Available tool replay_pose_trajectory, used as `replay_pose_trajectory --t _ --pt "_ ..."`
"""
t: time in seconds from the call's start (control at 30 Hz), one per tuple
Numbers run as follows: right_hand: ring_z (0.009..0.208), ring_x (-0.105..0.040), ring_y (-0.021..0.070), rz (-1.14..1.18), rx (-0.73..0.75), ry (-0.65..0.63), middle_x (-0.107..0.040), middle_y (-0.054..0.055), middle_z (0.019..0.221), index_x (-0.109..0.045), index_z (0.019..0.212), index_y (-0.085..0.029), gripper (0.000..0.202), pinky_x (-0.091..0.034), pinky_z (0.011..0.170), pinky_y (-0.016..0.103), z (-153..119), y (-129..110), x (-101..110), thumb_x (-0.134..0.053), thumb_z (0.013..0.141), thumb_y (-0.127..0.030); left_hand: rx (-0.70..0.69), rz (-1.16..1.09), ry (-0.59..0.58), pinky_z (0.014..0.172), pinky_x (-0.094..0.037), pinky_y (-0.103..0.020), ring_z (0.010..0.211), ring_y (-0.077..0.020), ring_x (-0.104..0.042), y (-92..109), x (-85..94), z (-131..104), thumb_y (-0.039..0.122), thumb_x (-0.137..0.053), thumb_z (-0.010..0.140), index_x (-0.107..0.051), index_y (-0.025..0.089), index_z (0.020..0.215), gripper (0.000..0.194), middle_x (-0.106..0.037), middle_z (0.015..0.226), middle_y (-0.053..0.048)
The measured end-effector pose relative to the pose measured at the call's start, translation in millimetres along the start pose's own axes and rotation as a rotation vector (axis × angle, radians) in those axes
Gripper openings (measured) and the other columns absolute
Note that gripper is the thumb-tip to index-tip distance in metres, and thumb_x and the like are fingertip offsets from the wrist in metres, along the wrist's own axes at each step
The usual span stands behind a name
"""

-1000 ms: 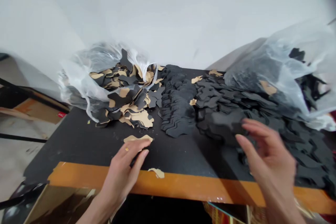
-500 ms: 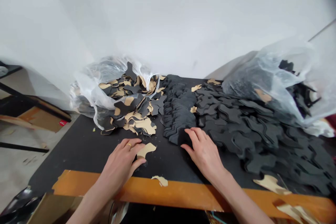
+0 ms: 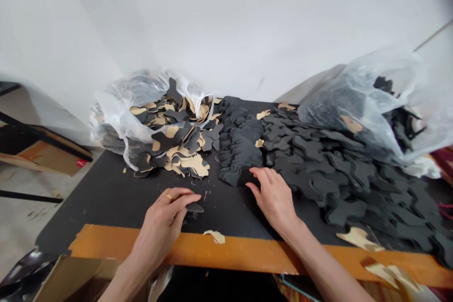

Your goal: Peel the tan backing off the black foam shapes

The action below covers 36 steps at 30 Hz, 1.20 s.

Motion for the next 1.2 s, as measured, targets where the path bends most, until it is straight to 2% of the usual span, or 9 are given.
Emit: replay_pose_trajectory --t 0.1,0.27,0.33,0.53,0.77,0.87,0.97,1.1,1.2 --pt "0.091 -0.059 0.0281 -0.033 0.034 -0.010 -0.066 0.012 0.102 -0.060 0.112 -0.016 0.019 -0.049 0.076 0.040 -3 -4 2 -0.055 0.094 -0.015 -0.041 0.047 -0.053 0.089 -0.056 -0.038 0.113 -0.0230 -0.059 13 -9.2 -7 0.004 -0.040 0.089 -0.066 0.026 0.121 0.047 -0.062 0.129 -0.009" --pt "0.086 -0.059 0.0265 -0.070 0.062 -0.034 -0.066 0.011 0.099 -0.060 0.118 -0.016 0.025 -0.049 0.074 0.040 -9 -8 2 -0.051 0.094 -0.012 -0.036 0.059 -0.245 0.096 -0.053 -0.053 0.122 -0.0329 -0.051 22 -17.5 -21 0.032 -0.070 0.083 -0.053 0.026 0.138 0.058 -0.051 0.145 -0.011" --pt "0.092 -0.059 0.0279 -0.075 0.041 -0.034 -0.065 0.013 0.105 -0.057 0.122 -0.017 0.029 -0.050 0.076 0.041 -10 -7 2 -0.051 0.094 -0.013 0.002 0.026 -0.254 0.096 -0.054 -0.051 0.120 -0.0317 -0.053 19 -15.8 -24 0.036 -0.070 0.084 -0.052 0.026 0.139 0.059 -0.054 0.141 -0.011" --pt "0.095 -0.060 0.0297 -0.087 0.012 -0.034 -0.065 0.014 0.110 -0.055 0.124 -0.013 0.031 -0.050 0.079 0.042 -10 -4 0 -0.054 0.092 -0.014 0.106 -0.043 -0.193 0.090 -0.056 -0.044 0.110 -0.0281 -0.061 10 -19.2 -27 0.020 -0.061 0.089 -0.060 0.026 0.127 0.039 -0.062 0.125 -0.009" --pt "0.091 -0.061 0.0253 -0.122 0.033 0.014 -0.067 0.011 0.110 -0.056 0.123 -0.014 0.030 -0.048 0.081 0.037 -13 -3 1 -0.055 0.093 -0.015 0.386 -0.160 -0.341 0.083 -0.056 -0.036 0.086 -0.0210 -0.066 13 -19.0 -24 0.020 -0.063 0.086 -0.055 0.029 0.135 0.050 -0.066 0.105 -0.003" --pt "0.097 -0.059 0.0264 -0.113 0.043 0.026 -0.066 0.012 0.108 -0.059 0.118 -0.014 0.025 -0.046 0.082 0.038 -12 -2 3 -0.055 0.094 -0.015 0.434 -0.234 -0.329 0.086 -0.052 -0.034 0.091 -0.0202 -0.065 23 -15.5 -23 0.025 -0.059 0.091 -0.058 0.030 0.129 0.038 -0.068 0.106 -0.001" --pt "0.099 -0.057 0.0278 -0.079 0.059 0.039 -0.067 0.012 0.103 -0.061 0.114 -0.014 0.021 -0.044 0.082 0.039 -11 -1 6 -0.055 0.094 -0.014 0.344 -0.387 -0.358 0.088 -0.049 -0.029 0.095 -0.0175 -0.064 44 -17.7 -20 0.026 -0.053 0.096 -0.064 0.027 0.106 0.015 -0.067 0.103 0.001" --pt "0.092 -0.058 0.0266 -0.040 0.063 0.043 -0.068 0.010 0.103 -0.063 0.111 -0.016 0.018 -0.043 0.078 0.039 -12 0 6 -0.054 0.096 -0.014 0.067 -0.539 -0.566 0.087 -0.048 -0.025 0.097 -0.0157 -0.061 74 -27.7 -12 0.019 -0.051 0.098 -0.061 0.024 0.096 0.012 -0.067 0.101 0.001" --pt "0.091 -0.058 0.0264 0.005 0.046 0.042 -0.068 0.011 0.102 -0.064 0.108 -0.016 0.017 -0.043 0.078 0.039 -13 2 5 -0.053 0.096 -0.013 0.038 -0.436 -0.566 0.090 -0.047 -0.030 0.100 -0.0188 -0.060 61 -27.2 -11 0.018 -0.047 0.098 -0.061 0.023 0.097 0.014 -0.067 0.103 -0.001"
Point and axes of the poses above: each hand's wrist, its own z-axis towards the middle knuckle, its own x-axis out of the back of the hand, y = z × x, the point moved 3 cm from there along z, towards the middle knuckle
